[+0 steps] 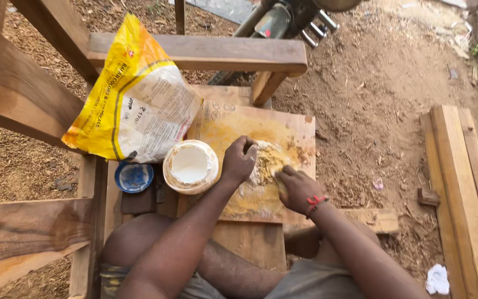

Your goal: The person mixes yellow powder and a white substance from a jar together on a wooden board with a small metal tool, then applies the mixture to a wooden joint.

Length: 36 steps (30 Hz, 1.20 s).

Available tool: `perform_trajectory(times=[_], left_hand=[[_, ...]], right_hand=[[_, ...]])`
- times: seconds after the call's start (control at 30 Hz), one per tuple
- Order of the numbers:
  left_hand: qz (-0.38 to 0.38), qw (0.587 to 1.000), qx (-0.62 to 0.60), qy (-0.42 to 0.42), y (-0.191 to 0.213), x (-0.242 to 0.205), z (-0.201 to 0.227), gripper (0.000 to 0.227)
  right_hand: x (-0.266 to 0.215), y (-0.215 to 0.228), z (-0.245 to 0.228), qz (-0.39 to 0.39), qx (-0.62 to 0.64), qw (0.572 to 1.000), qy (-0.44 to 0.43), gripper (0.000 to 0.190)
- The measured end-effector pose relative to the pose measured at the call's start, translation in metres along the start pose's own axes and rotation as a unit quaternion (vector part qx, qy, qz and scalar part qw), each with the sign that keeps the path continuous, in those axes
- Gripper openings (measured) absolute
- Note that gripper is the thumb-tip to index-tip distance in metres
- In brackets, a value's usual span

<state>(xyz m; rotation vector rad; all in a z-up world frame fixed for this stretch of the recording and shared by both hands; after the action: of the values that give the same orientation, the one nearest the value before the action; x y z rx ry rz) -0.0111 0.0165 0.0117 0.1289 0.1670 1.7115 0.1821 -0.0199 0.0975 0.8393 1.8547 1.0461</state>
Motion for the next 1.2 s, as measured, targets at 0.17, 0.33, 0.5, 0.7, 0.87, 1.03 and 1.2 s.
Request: perform_trajectory(times=[0.17, 0.33, 0.5, 0.7, 0.87, 1.03, 1.2], left_hand=[[0.033, 0.998, 0.044, -0.032, -0.015, 0.005, -0.01, 0.012], [0.024, 0.999, 0.025, -0.034, -0.015, 0.006, -0.014, 0.011], [0.032, 0.999, 0.029, -0.032, -0.005, 0.004, -0.009, 0.012], [0.007, 1.0, 0.001, 0.004, -0.006, 0.002, -0.006, 0.012], [0.036, 0.999, 0.02, -0.031, -0.009, 0.004, -0.007, 0.011], [0.012, 0.999, 0.029, 0.006, -0.003, 0.011, -0.005, 0.011], [-0.008, 1.0, -0.012, 0.028, -0.008, -0.004, -0.002, 0.012]], right_hand=[[-0.002, 0.031, 0.01, -0.092, -0.177, 0.979, 0.051, 0.049], [0.013, 0.008, -0.002, 0.002, -0.178, 0.952, 0.248, 0.026], [0.035, 0.0, 0.004, -0.036, -0.188, 0.956, 0.224, 0.029], [0.001, 0.002, 0.012, 0.001, -0.035, 0.99, 0.135, 0.056], [-0.011, -0.01, -0.004, 0.022, 0.016, 1.0, 0.01, 0.053], [-0.001, -0.011, -0.002, -0.008, 0.002, 1.0, -0.006, 0.048], [-0.011, -0.03, -0.004, 0.087, 0.075, 0.993, 0.008, 0.041]])
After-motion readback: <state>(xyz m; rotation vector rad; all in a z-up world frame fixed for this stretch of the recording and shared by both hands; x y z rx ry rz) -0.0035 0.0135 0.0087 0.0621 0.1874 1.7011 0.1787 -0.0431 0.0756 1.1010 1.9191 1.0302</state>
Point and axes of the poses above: each hand's wrist, its own x-axis towards the middle knuckle, its own y-axis out of the back of the hand, z = x × y, the point moved 1 cm from there along x, towards the middle knuckle, and after that the axes turned 10 degrees about x, right-handed, at the moved point
